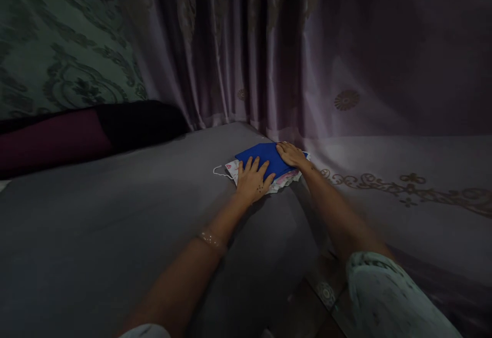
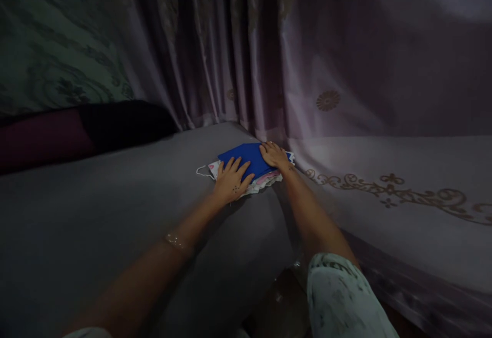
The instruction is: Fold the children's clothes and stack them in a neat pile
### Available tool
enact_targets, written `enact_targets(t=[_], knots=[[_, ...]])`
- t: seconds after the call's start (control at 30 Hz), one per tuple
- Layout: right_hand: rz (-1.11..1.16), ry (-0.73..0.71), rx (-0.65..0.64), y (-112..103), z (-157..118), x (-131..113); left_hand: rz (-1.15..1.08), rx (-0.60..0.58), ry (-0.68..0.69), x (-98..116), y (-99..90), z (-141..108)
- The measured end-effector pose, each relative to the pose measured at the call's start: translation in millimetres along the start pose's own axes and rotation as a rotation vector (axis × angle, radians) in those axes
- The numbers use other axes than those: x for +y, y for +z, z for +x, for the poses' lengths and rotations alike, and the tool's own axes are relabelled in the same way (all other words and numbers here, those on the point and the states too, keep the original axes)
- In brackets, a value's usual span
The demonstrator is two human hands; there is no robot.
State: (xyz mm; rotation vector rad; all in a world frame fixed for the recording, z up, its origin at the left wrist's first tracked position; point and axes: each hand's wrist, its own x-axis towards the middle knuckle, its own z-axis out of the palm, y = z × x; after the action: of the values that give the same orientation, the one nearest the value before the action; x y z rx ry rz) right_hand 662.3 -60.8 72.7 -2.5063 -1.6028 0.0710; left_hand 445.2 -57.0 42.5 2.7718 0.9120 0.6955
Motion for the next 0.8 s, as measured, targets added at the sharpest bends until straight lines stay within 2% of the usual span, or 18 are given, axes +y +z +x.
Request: enact_targets(t=[0.13, 0.3, 0.37, 0.47, 0.63, 0.8], knots=[[-0.031, 0.018, -0.022, -10, -2, -8, -0.023, -0.032, 0.009, -4, -7.9, -9], [-0.072, -0.121, 0.103, -16, -19, -41, -0.075, -0.107, -0.011, -26, -30.4, -33], [-0.075, -0.175, 0.096, -12, -30, -55, -0.069, -0.114, -0.074, -46, -38.1, -46], [-0.084, -0.173, 0.088, -2, -43, -67, -0.019, -0.136, -0.206, -85, -47.0, -70], [-0.11, -0.149, 0.197, 9, -46, -67, 0.147, -0.215, -0.407, -151, -66.4, -122], [-0.112, -0.151, 0.161, 5, -43, -66, 0.256, -0.268, -0.582, -201, -94.6, -172]])
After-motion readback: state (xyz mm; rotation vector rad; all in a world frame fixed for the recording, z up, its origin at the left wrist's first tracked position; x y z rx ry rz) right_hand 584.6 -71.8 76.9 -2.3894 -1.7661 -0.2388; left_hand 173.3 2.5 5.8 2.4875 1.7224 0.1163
